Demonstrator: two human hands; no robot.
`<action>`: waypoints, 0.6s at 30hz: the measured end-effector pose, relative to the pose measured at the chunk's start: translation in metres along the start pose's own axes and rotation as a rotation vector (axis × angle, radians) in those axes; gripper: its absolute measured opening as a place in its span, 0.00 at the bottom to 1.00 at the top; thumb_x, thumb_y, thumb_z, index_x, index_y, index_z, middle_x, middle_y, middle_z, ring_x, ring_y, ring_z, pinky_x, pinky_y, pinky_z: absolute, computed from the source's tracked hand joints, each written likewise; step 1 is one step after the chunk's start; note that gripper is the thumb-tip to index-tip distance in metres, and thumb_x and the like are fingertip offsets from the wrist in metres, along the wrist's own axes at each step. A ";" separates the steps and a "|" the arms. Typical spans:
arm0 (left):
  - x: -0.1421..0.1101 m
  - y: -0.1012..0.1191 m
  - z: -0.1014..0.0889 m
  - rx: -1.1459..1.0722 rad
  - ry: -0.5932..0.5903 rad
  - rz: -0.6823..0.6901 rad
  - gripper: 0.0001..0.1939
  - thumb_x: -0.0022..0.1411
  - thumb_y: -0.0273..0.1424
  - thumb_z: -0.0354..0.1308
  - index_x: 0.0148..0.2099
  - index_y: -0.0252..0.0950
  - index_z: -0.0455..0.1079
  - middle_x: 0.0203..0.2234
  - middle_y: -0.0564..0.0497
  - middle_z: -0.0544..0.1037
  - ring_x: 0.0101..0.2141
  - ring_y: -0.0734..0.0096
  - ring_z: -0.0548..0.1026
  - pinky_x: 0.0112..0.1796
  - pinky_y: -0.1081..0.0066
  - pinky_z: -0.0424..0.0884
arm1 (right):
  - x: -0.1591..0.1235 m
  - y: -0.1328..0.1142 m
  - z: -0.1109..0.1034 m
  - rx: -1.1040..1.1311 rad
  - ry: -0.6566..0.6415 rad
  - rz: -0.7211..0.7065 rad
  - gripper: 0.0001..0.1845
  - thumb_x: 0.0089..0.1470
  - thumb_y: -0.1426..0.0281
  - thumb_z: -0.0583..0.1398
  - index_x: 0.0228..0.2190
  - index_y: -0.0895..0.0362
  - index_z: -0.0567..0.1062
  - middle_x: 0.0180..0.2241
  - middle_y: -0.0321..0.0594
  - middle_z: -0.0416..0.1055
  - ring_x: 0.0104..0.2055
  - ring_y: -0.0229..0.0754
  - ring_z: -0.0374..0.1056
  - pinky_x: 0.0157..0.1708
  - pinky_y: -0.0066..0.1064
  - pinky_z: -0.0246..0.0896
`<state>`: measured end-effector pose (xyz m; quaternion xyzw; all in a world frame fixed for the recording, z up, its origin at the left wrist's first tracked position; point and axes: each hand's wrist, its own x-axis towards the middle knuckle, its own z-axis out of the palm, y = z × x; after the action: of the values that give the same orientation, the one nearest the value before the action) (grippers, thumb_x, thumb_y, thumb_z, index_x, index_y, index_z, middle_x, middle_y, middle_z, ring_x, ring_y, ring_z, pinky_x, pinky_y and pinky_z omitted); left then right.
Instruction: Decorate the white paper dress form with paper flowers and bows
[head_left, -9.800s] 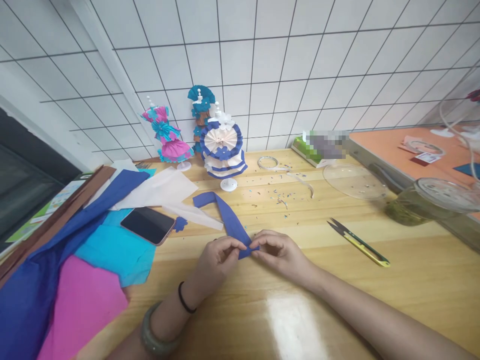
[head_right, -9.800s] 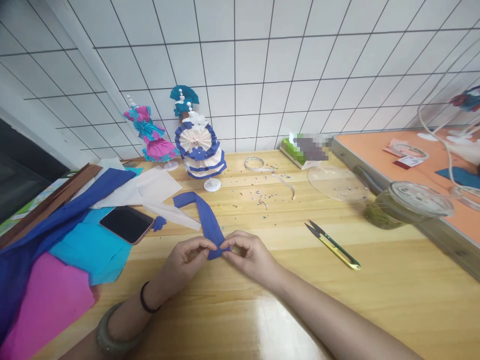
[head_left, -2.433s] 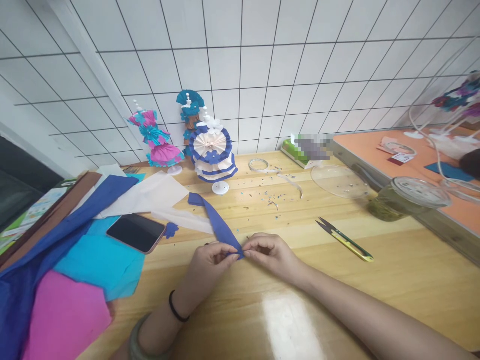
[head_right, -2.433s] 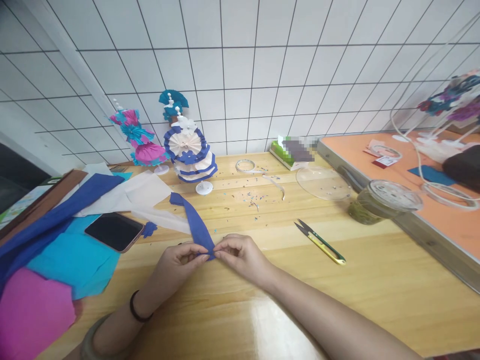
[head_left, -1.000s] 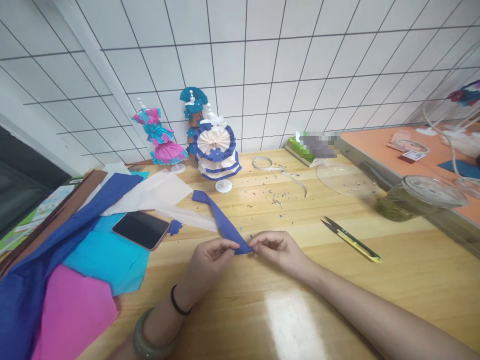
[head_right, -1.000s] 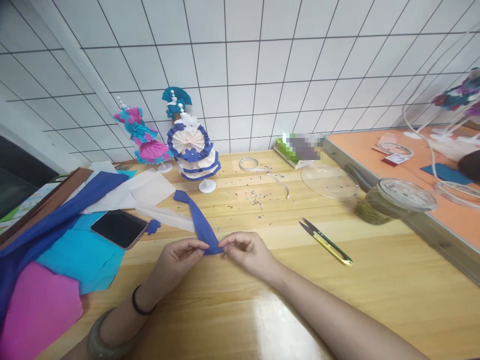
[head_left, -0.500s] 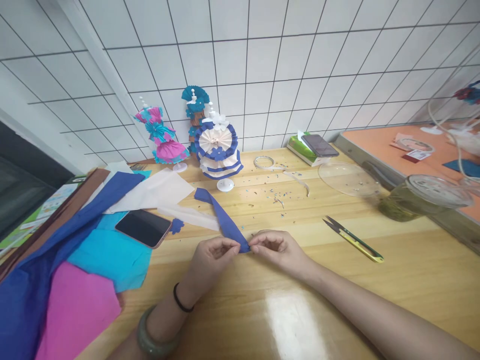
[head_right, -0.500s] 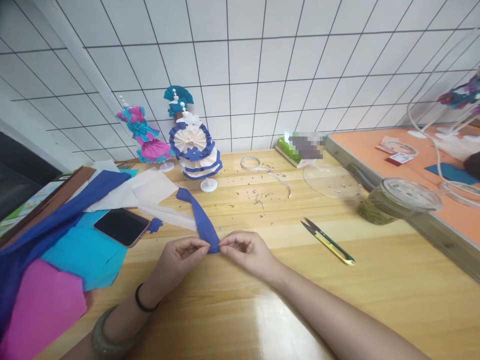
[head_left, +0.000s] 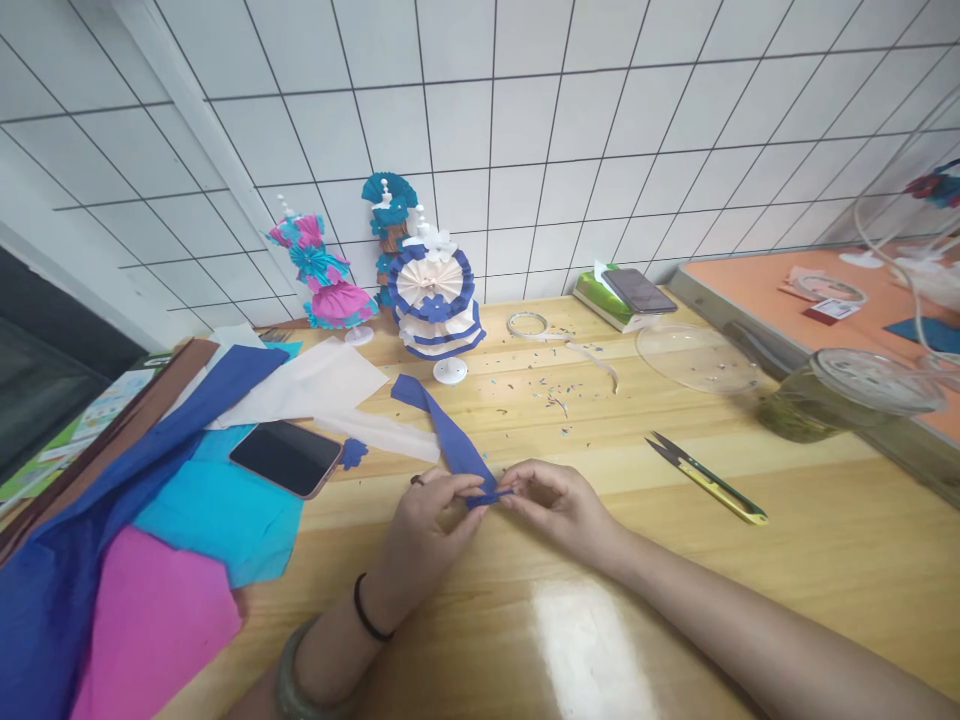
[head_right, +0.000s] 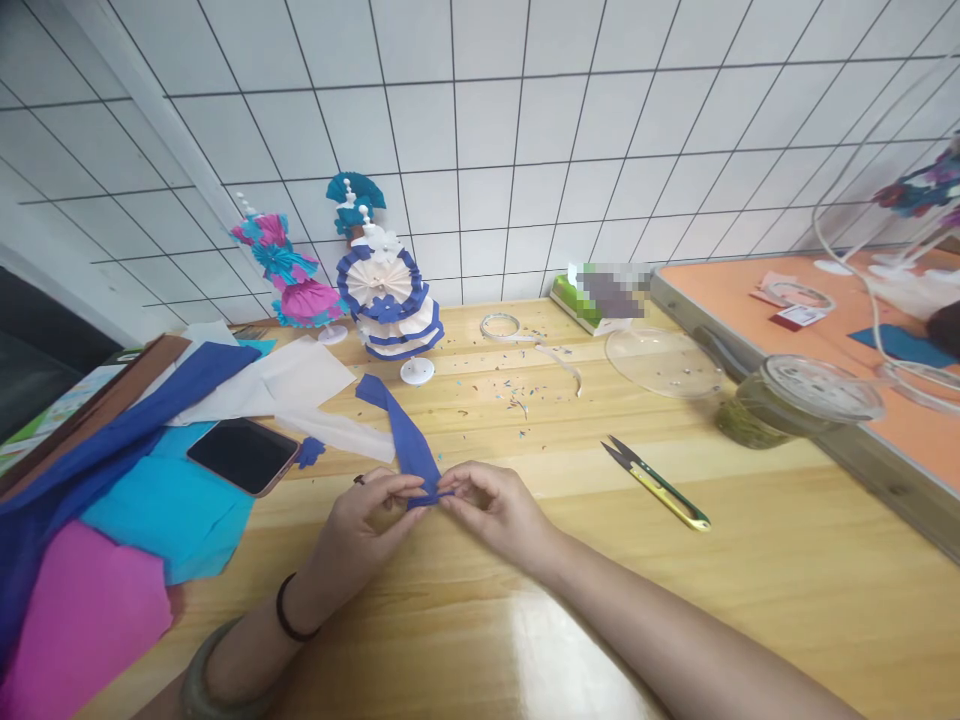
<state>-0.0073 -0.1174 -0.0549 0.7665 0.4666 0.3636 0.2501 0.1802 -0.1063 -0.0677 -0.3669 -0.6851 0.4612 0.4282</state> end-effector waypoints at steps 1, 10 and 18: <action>0.001 0.001 0.000 0.011 -0.011 0.019 0.08 0.53 0.28 0.57 0.39 0.37 0.70 0.31 0.48 0.77 0.34 0.67 0.73 0.37 0.66 0.68 | 0.000 -0.001 -0.001 -0.072 -0.006 -0.046 0.06 0.51 0.70 0.59 0.34 0.56 0.72 0.32 0.41 0.74 0.33 0.37 0.70 0.35 0.30 0.65; 0.005 0.002 -0.002 0.005 -0.064 0.082 0.06 0.56 0.26 0.54 0.31 0.37 0.73 0.26 0.49 0.75 0.30 0.69 0.70 0.35 0.66 0.65 | 0.001 -0.007 -0.003 -0.300 -0.031 -0.187 0.07 0.52 0.69 0.58 0.35 0.56 0.73 0.31 0.41 0.74 0.32 0.37 0.69 0.34 0.29 0.64; 0.003 -0.002 -0.001 -0.082 -0.040 0.060 0.08 0.56 0.25 0.54 0.34 0.36 0.74 0.27 0.48 0.76 0.30 0.70 0.71 0.34 0.68 0.66 | 0.002 -0.007 -0.003 -0.260 -0.009 -0.195 0.05 0.53 0.73 0.57 0.32 0.56 0.74 0.29 0.40 0.74 0.32 0.37 0.69 0.34 0.28 0.64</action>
<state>-0.0078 -0.1136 -0.0548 0.7765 0.4230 0.3743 0.2794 0.1814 -0.1064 -0.0597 -0.3488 -0.7732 0.3265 0.4170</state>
